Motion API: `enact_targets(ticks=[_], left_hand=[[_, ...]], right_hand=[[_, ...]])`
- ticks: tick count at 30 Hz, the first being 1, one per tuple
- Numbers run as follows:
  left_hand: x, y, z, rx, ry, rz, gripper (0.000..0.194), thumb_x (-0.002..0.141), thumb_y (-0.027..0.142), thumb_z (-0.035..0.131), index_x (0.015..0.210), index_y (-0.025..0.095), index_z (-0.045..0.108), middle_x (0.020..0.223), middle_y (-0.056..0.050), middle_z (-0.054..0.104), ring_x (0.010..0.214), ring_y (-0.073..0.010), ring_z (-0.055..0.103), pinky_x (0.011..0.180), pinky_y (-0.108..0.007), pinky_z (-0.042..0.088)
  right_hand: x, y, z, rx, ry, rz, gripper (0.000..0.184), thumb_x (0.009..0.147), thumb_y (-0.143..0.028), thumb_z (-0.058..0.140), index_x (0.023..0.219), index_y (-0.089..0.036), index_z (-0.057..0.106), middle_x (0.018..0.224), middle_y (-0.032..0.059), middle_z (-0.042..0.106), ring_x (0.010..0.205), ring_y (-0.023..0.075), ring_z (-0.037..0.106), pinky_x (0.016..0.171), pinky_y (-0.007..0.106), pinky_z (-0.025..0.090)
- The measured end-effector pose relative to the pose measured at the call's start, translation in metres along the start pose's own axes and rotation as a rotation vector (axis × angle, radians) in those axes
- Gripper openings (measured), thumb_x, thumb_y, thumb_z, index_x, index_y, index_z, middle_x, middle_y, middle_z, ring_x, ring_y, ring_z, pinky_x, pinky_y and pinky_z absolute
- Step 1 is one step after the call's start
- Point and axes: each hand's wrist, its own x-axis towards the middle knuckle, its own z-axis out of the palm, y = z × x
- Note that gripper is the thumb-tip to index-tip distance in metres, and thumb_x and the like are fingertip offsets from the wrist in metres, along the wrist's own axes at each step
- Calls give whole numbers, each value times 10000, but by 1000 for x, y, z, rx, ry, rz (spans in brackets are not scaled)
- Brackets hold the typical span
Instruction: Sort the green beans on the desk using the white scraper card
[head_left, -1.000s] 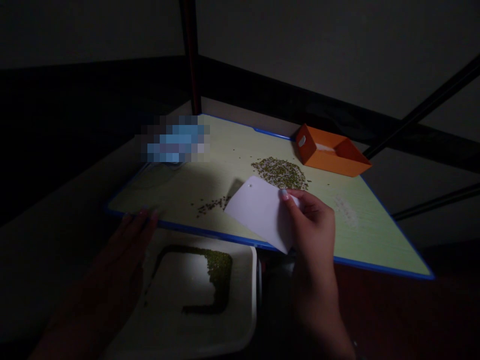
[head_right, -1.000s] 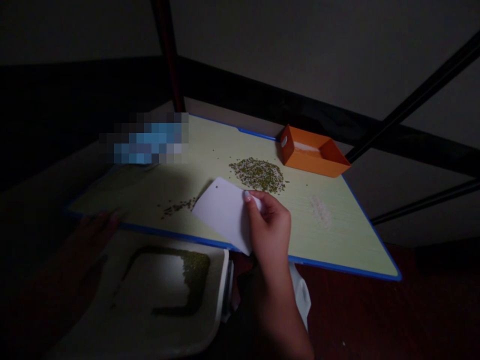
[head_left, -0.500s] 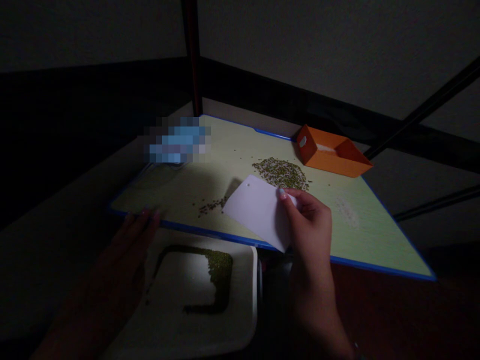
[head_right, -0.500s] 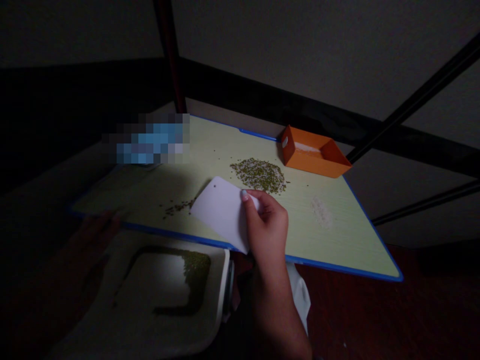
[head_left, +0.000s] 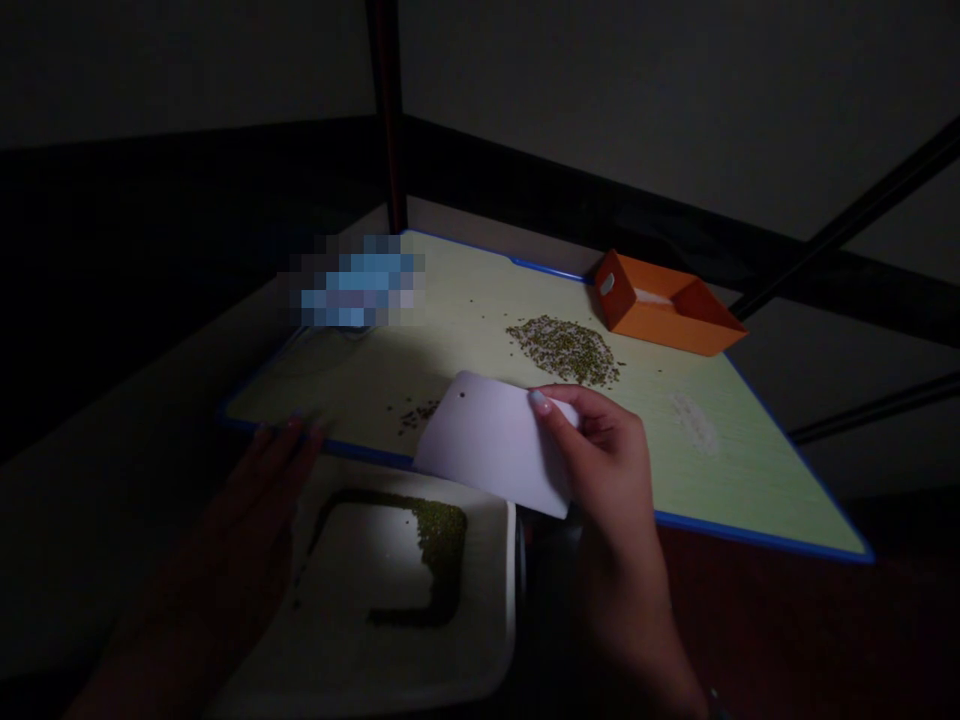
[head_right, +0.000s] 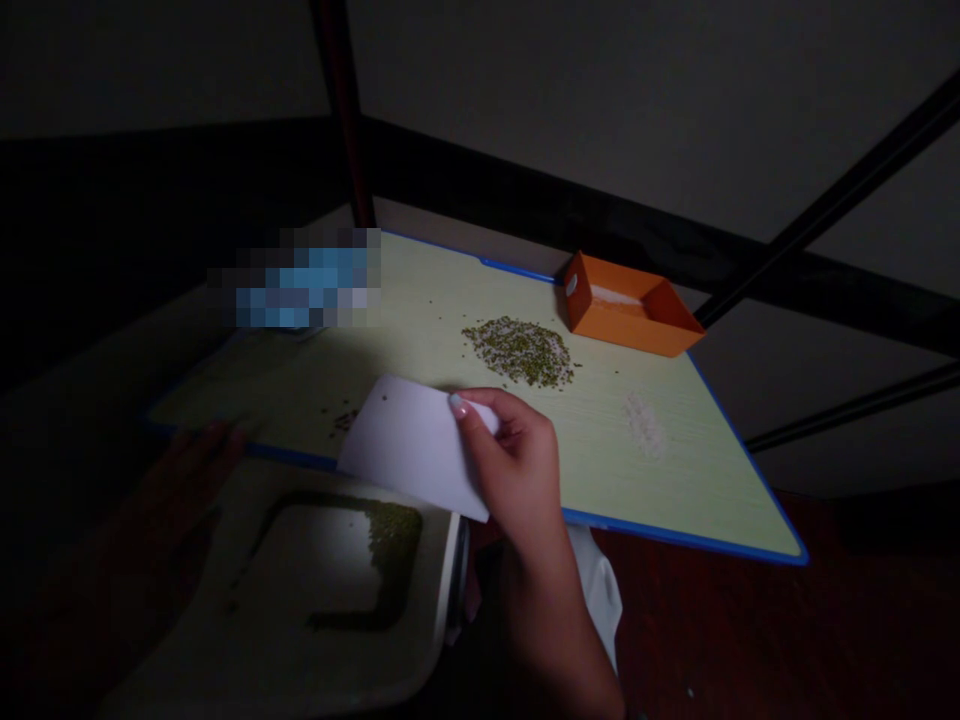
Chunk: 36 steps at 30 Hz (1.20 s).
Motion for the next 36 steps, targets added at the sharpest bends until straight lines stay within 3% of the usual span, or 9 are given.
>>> enact_targets(ticks=[5,12,21,26,36], left_hand=[[1,-1,0,9,3,12,709,945,176,303,1579,425,107,1650,-13,433,1505,-252,374,1109,-465,569],[1,1,-1,30,7,10,694,947,195,303,1580,414,121,1646,-16,436,1487,-270,409,1046,-481,607],[0,0,0,23,2,10,705,939,179,316,1581,405,135,1653,2,426,1503,-242,382,1091,-440,572],[-4,-2,1,17,-22,-20,693,942,198,310,1577,415,137,1672,25,392,1519,-235,375,1112,-452,567],[-7,-5,3,-14,-63,-74,683,951,226,294,1575,410,83,1717,-10,316,1568,-259,286,1186,-497,523]], right_hand=[[-4,0,3,-46,109,-30,118,804,-343,773,819,-241,830,736,-15,780,589,112,588,542,238,432],[-7,2,22,-71,64,-37,164,828,-353,725,833,-222,823,687,-16,742,538,105,515,507,235,385],[-3,-2,23,-128,107,-66,170,816,-344,709,806,-203,803,647,-10,708,526,110,512,476,231,364],[-4,1,30,-95,75,-38,171,829,-351,704,819,-216,808,629,-25,688,512,103,476,469,227,364],[-5,1,30,-13,-63,-29,120,838,-322,745,862,-233,823,764,-7,784,603,122,584,537,241,440]])
